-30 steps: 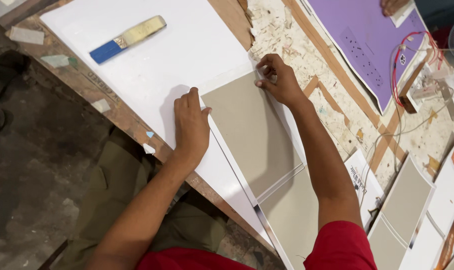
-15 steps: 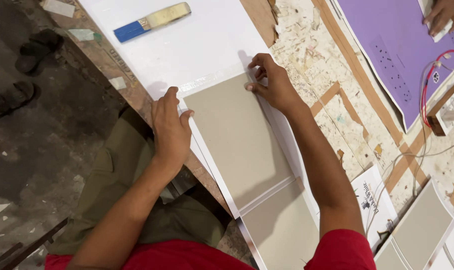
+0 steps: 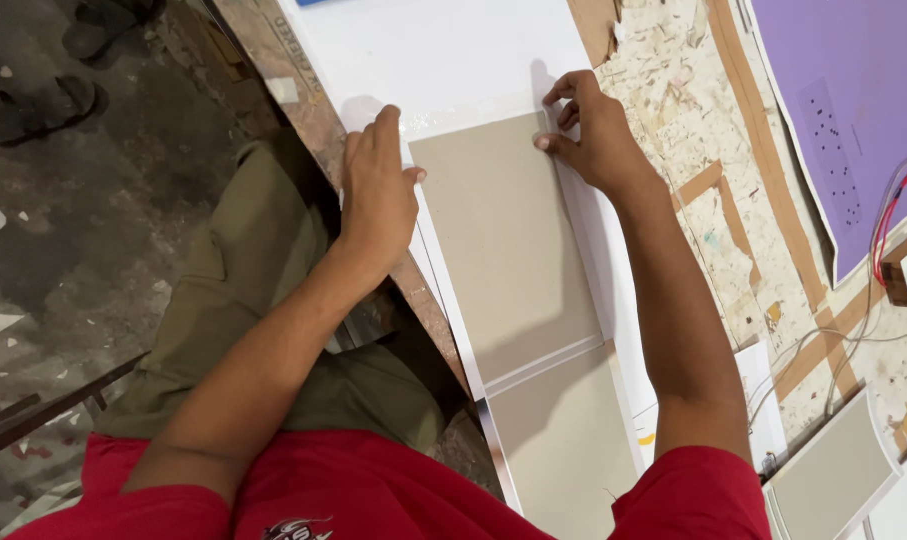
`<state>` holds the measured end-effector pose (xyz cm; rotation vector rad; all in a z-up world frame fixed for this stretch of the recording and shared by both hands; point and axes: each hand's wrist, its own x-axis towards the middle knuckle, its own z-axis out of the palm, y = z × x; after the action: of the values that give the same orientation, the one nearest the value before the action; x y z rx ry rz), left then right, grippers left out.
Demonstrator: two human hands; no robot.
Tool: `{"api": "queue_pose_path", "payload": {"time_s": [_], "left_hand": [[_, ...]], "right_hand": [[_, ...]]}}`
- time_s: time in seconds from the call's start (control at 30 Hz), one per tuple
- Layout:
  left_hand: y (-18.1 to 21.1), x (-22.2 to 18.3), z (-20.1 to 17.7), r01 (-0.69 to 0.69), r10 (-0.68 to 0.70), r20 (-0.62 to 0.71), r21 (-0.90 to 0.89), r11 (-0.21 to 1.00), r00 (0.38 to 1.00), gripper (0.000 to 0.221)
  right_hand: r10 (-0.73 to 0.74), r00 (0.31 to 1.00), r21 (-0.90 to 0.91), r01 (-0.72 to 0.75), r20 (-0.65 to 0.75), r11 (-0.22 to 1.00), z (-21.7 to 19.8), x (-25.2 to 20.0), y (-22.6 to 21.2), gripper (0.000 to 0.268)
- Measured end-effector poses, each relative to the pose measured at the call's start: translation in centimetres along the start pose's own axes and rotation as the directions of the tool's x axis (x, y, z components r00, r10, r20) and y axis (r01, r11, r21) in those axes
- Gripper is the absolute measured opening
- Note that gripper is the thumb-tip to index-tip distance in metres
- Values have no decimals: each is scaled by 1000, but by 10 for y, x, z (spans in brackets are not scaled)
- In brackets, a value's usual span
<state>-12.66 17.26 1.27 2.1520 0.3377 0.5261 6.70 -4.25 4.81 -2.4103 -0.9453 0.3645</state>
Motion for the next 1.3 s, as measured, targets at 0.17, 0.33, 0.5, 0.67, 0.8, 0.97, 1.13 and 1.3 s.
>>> {"api": "queue_pose_path", "payload": {"time_s": [0.17, 0.33, 0.5, 0.67, 0.8, 0.97, 1.13, 1.3], "left_hand": [[-1, 12, -5, -36, 29, 98, 73, 997, 995, 58], [1, 11, -7, -85, 78, 88, 79, 993, 993, 51], [-3, 11, 0, 3, -11, 160, 51, 999, 987, 43], [-2, 2, 2, -84, 80, 45, 77, 994, 996, 54], [2, -13, 1, -94, 94, -78, -6, 996, 993, 62], [5, -25, 2, -105, 107, -156, 22, 994, 982, 64], [-2, -16, 10, -40, 45, -79, 60, 997, 996, 62], [-5, -10, 11, -89, 97, -59, 134, 987, 994, 57]], "right_hand": [[-38, 999, -48, 38, 19, 998, -3, 6, 4, 56], [-21, 1000, -69, 22, 21, 997, 1, 5, 9, 54], [-83, 983, 113, 102, -162, 988, 15, -9, 19, 57], [8, 970, 233, 51, -244, 971, 25, -11, 19, 64], [-21, 984, 145, 47, -176, 988, 16, -8, 12, 69], [13, 996, 65, -7, -85, 998, 11, -7, 4, 70], [-38, 994, 51, 43, -100, 998, 10, -1, 11, 66], [-27, 997, 28, 29, -68, 999, 9, 2, 14, 59]]}}
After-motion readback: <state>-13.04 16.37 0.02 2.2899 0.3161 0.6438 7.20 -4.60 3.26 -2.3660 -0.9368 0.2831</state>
